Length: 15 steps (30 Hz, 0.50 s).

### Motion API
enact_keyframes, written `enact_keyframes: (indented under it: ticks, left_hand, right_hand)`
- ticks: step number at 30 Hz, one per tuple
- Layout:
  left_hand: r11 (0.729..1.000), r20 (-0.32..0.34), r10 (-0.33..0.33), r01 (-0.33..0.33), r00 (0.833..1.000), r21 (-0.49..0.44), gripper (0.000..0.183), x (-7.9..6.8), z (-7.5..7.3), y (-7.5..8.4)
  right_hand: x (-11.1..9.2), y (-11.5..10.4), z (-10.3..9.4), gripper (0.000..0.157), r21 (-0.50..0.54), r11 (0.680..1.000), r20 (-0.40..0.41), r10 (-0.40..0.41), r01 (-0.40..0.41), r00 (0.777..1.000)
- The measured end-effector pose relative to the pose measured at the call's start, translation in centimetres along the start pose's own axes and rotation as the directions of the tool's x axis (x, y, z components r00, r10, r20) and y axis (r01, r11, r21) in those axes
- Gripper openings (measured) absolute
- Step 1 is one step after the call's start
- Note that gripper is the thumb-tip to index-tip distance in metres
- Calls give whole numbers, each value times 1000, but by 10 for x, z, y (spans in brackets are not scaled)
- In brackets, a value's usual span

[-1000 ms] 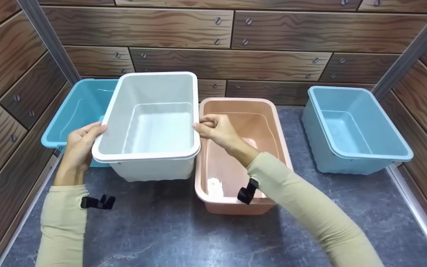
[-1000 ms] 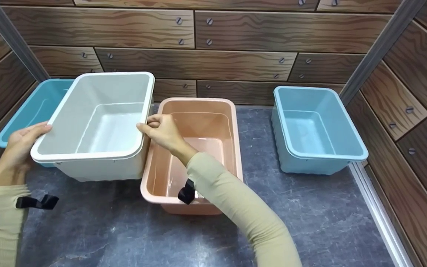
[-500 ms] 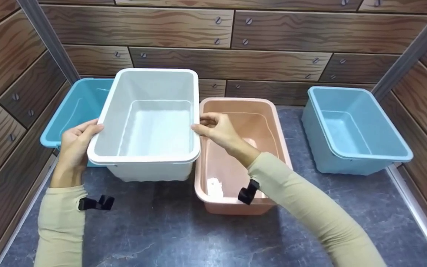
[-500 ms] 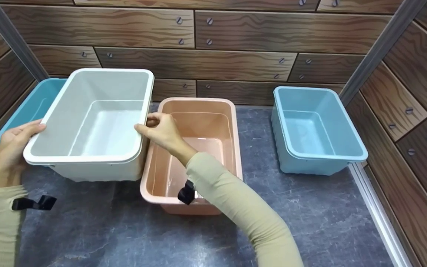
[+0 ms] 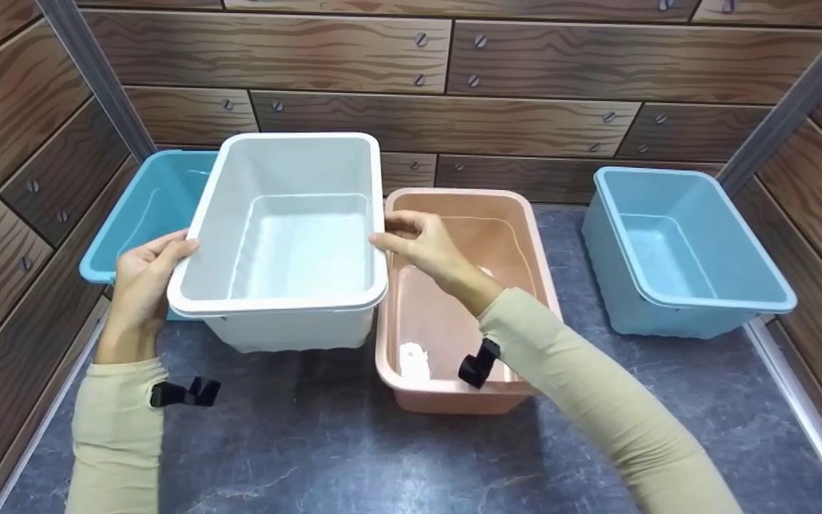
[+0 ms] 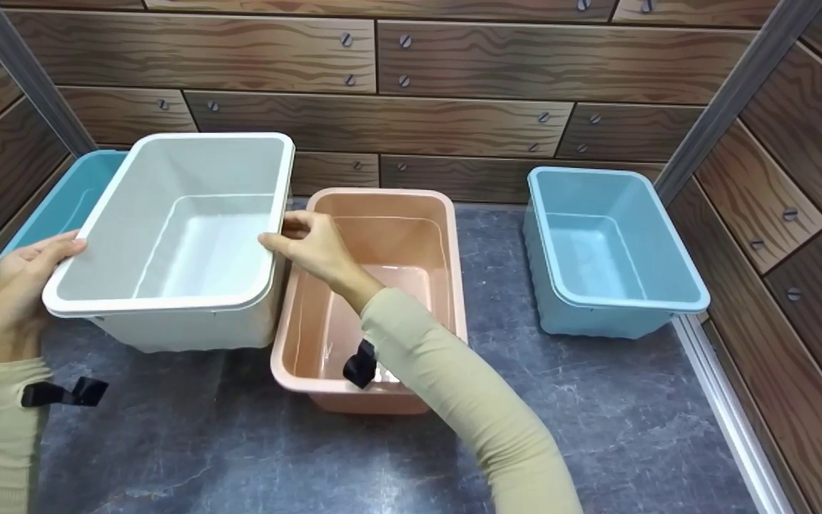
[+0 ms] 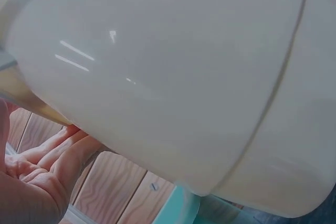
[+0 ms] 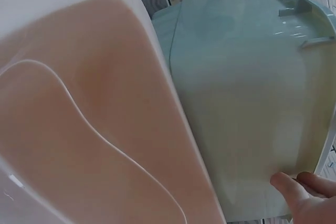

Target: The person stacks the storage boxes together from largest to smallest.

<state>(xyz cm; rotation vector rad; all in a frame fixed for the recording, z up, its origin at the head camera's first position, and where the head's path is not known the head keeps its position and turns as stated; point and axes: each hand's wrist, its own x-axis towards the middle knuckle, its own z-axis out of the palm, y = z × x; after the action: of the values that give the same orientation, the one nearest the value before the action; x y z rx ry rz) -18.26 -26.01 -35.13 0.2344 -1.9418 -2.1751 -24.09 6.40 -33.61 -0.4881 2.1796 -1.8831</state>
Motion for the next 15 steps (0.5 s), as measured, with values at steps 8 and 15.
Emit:
enact_keyframes:
  ticks: [8,15]
  left_hand:
    - [1000,-3,-12,12,1000,-9,23,-1,0,3]
    - [1000,-6,-12,11,1000,-14,22,-2,0,5]
  right_hand:
    - [-2,-3,-2,42,44,999,13,-17,16,1000]
    - [-2,-4,-2,42,35,999,17,-22,22,1000]
